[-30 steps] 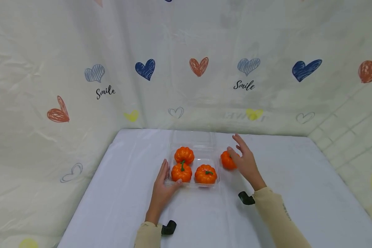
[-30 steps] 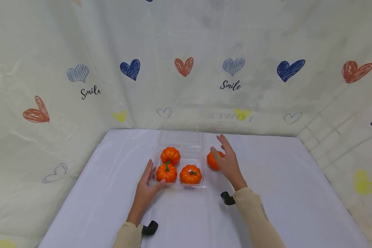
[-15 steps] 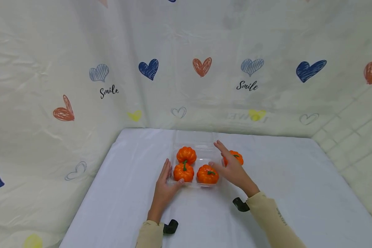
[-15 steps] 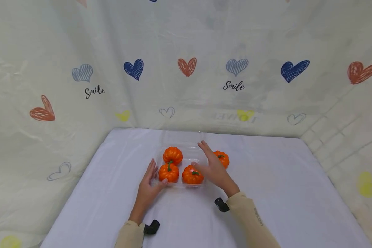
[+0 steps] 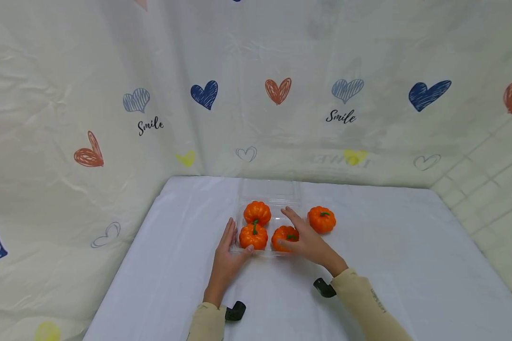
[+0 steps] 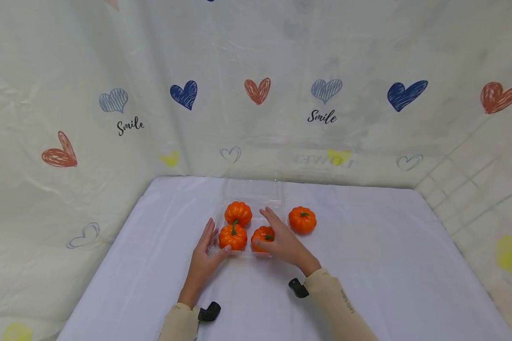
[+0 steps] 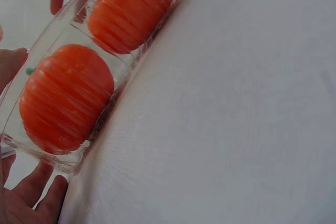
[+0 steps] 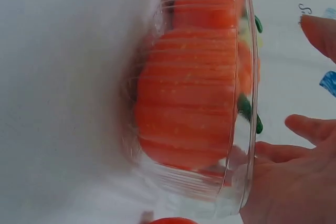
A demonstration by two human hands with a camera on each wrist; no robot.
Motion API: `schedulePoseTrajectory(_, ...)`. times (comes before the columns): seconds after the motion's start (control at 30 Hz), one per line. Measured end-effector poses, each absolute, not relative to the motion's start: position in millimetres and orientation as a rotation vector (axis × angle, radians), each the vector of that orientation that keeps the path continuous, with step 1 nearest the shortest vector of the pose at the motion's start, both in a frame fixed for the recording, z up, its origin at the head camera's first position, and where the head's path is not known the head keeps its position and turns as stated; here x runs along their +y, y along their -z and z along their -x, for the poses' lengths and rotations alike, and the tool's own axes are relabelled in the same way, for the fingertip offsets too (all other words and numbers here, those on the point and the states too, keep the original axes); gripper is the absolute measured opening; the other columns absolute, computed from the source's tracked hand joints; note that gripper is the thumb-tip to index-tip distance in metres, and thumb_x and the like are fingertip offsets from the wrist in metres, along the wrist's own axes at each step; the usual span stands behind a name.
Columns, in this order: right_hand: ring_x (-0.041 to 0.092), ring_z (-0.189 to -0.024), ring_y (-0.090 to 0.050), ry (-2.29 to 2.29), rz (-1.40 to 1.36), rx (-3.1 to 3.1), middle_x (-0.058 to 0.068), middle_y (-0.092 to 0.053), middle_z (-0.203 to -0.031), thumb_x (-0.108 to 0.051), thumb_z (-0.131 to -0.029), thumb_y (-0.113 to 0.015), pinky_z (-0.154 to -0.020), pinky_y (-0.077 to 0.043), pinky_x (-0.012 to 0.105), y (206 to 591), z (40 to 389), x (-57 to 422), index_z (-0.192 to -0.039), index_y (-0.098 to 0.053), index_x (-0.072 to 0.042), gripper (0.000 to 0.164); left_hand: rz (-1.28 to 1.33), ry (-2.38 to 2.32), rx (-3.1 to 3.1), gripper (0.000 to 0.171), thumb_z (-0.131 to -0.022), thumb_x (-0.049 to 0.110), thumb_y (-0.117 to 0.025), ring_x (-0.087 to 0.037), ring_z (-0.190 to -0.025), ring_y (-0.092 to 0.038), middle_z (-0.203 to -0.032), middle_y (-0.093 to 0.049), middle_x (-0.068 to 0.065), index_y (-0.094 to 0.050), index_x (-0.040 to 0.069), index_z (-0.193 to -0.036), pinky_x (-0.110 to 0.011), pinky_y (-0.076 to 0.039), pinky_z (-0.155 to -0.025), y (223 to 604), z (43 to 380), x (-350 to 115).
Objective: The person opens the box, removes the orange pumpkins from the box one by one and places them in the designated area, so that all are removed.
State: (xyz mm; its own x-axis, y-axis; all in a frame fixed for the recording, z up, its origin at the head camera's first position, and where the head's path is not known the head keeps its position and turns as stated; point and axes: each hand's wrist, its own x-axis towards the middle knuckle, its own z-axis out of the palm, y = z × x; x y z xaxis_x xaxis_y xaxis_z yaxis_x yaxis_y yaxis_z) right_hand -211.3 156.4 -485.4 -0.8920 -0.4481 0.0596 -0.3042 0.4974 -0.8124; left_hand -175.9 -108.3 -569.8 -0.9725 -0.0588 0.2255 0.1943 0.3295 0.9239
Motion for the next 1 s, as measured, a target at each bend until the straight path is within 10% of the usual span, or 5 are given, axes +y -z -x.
schedulePoseTrajectory(0.43, 0.045, -0.147, -0.044, 1.082, 0.655, 2.647, 0.026, -0.044, -0.162, -0.016, -0.091, -0.075, -0.118, -0.039, 0.065, 485.5, 216.2, 144.8, -0.149, -0.056, 0.006, 0.065, 0.134, 1.686, -2.386, 0.097, -0.094, 0.050, -0.081, -0.024, -0.154, -0.041, -0.176, -0.026, 0.005, -0.033, 0.012, -0.170, -0.042, -0.039, -0.118, 567.8, 176.9, -109.7)
schedulePoseTrajectory(1.0, 0.040, -0.144, -0.050, 1.159, 0.607, 2.670, 0.016, -0.058, -0.153, -0.016, -0.094, -0.081, -0.117, -0.042, 0.061, 495.1, 215.5, 143.4, -0.150, -0.060, -0.001, 0.061, 0.130, 1.713, -2.387, 0.098, -0.094, 0.051, -0.081, -0.021, -0.154, -0.040, -0.175, -0.026, 0.008, -0.032, 0.014, -0.170, -0.040, -0.038, -0.119, 572.6, 176.0, -108.6)
